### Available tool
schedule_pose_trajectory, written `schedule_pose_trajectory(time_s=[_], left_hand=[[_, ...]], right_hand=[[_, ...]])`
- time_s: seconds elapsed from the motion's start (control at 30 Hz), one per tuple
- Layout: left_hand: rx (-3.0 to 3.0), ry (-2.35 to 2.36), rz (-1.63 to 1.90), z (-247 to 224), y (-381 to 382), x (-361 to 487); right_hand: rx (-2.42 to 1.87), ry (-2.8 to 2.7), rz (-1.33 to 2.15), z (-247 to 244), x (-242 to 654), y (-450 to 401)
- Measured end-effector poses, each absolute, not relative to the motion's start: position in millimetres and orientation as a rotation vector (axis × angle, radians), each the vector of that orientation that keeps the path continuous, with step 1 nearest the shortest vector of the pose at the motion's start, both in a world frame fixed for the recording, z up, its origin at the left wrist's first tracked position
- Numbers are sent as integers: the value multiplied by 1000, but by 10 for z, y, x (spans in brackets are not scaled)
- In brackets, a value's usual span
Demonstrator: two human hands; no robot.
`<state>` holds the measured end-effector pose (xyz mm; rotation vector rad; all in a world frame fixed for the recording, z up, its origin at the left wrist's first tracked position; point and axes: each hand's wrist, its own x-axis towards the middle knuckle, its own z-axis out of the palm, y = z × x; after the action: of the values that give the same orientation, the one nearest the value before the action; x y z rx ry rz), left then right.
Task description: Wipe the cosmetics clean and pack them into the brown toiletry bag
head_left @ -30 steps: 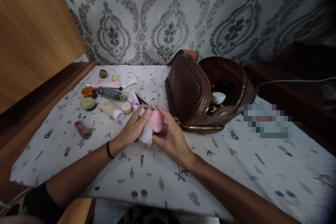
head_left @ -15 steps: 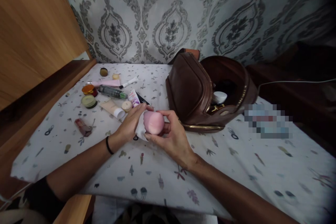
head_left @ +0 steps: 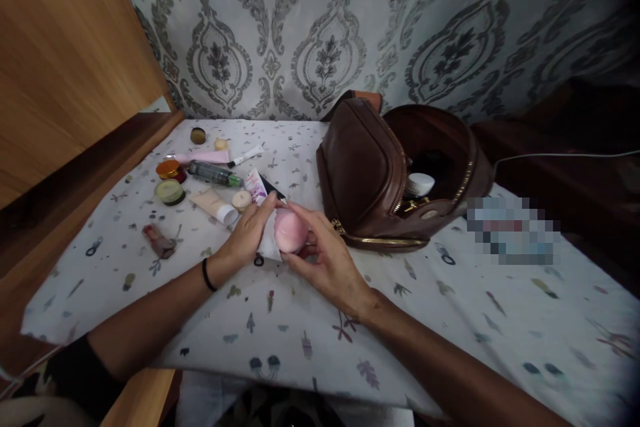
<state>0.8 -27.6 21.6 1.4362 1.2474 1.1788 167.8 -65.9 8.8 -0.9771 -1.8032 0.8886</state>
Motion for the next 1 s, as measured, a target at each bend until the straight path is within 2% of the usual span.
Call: schedule_pose_trajectory(time_s=[0.3,0.53,0.67,1.0], left_hand=[[1222,1152,1153,127,-234,26],[1478,1283,1096,290,-309,42],[1609,1173,1038,334,-373,75],[1669,1171,1145,296,-284,22]], right_hand=[[-1048,-1780,737,97,1678,-678],[-1247,-1732,749,126,1652,-706],[-1311,-1666,815,151,1662,-677],[-965,-1734,982,18,1660,-640]])
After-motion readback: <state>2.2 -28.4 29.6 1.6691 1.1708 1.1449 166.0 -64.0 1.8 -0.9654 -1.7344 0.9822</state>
